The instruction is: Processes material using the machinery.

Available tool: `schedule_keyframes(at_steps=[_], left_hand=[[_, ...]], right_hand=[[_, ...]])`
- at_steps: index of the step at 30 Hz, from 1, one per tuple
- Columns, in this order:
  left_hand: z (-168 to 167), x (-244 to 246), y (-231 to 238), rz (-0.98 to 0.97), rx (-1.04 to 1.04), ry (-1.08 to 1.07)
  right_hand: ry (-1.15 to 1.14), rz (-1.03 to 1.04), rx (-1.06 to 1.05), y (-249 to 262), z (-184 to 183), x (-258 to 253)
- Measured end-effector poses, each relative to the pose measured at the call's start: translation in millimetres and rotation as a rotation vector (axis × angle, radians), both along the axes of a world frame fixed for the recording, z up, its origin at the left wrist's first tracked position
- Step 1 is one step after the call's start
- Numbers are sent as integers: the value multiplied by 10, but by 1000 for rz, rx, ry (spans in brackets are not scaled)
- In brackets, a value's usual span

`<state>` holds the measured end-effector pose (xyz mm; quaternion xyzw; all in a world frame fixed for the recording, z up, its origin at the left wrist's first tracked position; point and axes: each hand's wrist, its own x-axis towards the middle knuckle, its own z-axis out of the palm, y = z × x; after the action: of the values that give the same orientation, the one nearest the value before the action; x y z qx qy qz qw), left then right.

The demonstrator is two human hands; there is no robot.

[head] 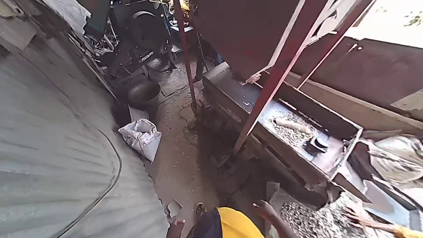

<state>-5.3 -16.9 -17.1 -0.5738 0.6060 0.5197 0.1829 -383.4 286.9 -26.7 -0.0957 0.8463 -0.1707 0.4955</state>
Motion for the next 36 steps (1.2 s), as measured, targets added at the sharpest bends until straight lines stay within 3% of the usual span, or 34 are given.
schedule_keyframes(at_steps=[16,24,28,36], left_hand=[[113,-589,37,-250,-24,-55],[117,-838,-44,-288,-43,-20],[169,-836,6,-267,-18,-11],[12,-501,78,-242,-19,-51]], right_hand=[[-22,-205,-55,642,-117,261],[-44,-280,-3,889,-166,408],[-62,-334,-18,923,-201,428],[-9,-251,-41,679,-5,340]])
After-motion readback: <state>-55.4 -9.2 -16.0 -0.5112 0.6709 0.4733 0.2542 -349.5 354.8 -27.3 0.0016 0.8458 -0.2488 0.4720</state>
